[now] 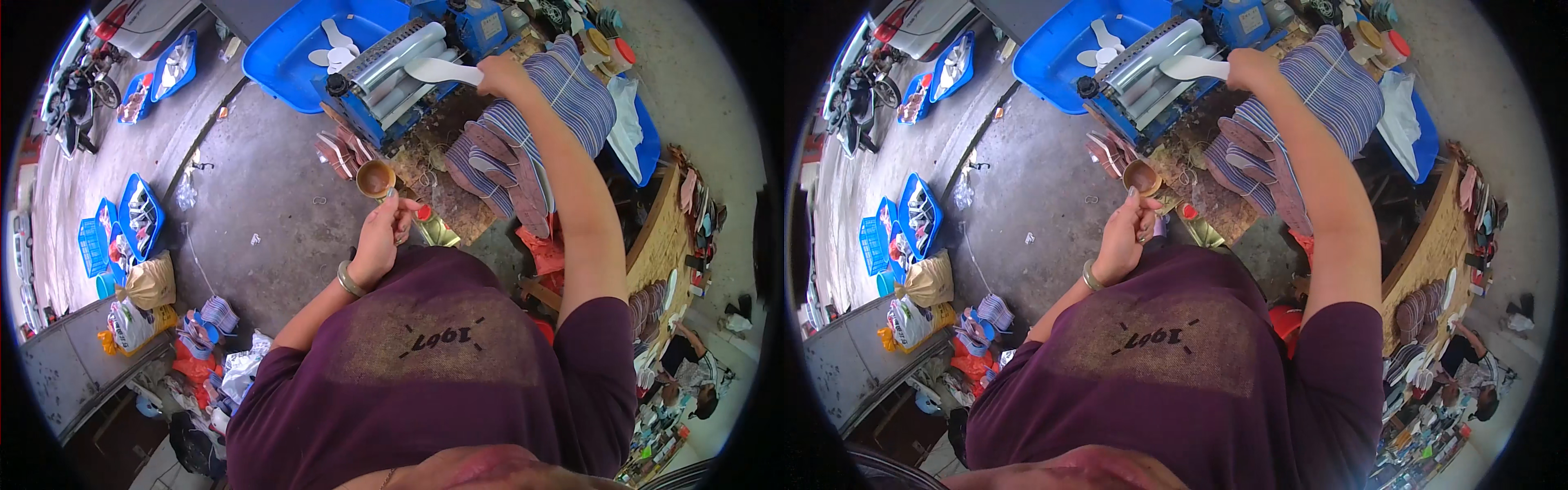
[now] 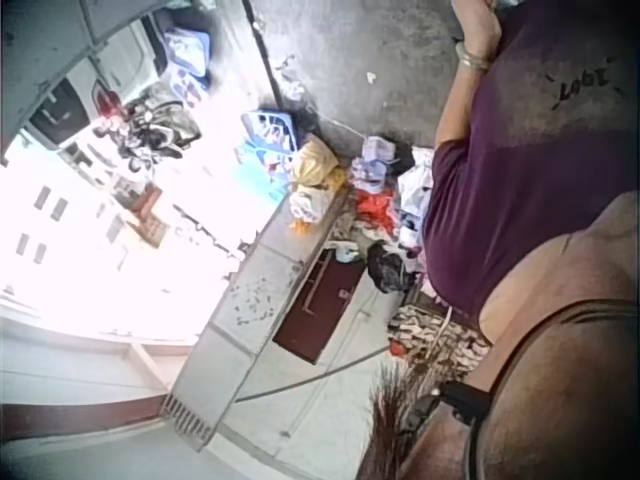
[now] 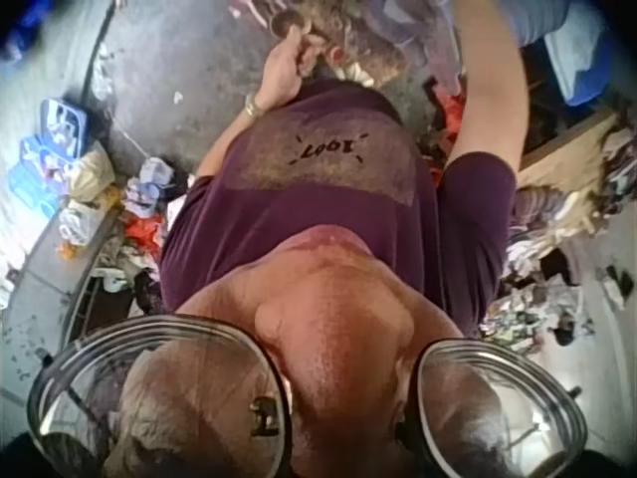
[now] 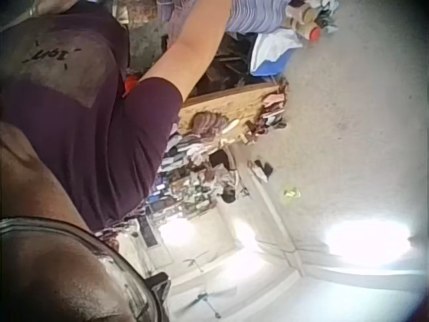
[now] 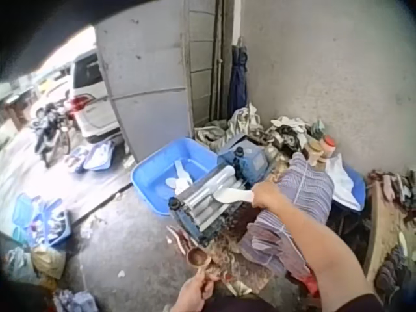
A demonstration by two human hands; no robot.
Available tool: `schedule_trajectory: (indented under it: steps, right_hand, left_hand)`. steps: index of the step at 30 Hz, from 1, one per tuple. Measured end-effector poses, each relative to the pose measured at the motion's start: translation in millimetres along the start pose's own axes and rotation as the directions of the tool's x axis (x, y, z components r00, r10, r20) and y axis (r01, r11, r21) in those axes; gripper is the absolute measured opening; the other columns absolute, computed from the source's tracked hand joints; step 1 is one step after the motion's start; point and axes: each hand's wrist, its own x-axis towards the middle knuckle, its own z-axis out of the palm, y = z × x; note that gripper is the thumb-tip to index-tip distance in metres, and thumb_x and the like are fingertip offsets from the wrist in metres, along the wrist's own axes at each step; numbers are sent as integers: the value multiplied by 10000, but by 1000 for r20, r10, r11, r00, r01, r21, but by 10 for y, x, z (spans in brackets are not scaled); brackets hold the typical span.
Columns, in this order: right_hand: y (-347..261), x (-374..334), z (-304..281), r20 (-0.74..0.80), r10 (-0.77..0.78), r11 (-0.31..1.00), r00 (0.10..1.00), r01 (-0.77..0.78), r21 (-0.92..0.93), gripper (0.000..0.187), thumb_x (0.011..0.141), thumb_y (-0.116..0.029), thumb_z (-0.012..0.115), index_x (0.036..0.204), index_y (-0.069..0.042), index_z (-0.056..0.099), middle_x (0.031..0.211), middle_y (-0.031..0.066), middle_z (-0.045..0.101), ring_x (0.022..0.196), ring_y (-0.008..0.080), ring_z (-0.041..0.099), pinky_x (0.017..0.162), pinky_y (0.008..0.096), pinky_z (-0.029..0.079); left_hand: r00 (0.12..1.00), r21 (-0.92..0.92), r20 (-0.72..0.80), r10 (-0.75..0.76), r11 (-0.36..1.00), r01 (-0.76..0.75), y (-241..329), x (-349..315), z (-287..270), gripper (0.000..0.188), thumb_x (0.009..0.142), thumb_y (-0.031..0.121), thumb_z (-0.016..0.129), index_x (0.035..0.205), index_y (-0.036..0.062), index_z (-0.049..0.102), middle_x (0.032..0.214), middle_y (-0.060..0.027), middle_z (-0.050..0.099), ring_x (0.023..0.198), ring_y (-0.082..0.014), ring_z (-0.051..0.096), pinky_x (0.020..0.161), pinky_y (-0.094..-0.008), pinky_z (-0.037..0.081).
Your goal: The person repeatedly feeds white shoe insoles into a blue machine to process their edges. They handle the insoles one at a time, moving them between the machine and a stack of striped insoles on the table. The person also stacks the processed insoles and occasionally adjusts the pile of striped insoles.
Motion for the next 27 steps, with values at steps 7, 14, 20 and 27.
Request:
schedule_trajectory:
  steps: [7,14,20,27]
  right_hand:
    - [-73,245,471,-16,-28,996,999,29,80,474,647,-237,775,1078,-91,644,1016,149,672,947,330,637,822,434,504]
    - [8,-360,198,-337,-236,920,912,320,224,455,762,-221,702,1186,-86,606,1018,155,669,948,341,632,812,423,503]
    - [971,-1351,-73,-424,-99,774,900,338,535,324,869,-188,593,1169,-70,625,1072,116,680,962,221,658,843,309,501]
    - [2662,-2053,321,-394,300,550,869,180,815,306,888,-142,609,1165,-11,615,1047,96,692,966,146,649,852,262,485]
  left_hand:
    - [1000,26,-2,-15,1000,15,-55,-17,35,433,1019,368,375,957,-3,590,645,47,372,540,-38,301,477,-201,258]
    - [1000,-3,-15,3,1000,-3,-326,63,381,372,1015,332,396,979,10,580,650,54,402,541,-26,329,472,-189,261]
    - [999,123,-29,-37,992,40,-665,243,904,290,996,279,443,1052,30,581,688,63,452,568,-26,381,504,-182,296]
    - [997,259,-74,-2,966,21,-1210,502,1473,256,981,230,493,1176,73,546,862,22,552,738,-63,512,668,-212,415]
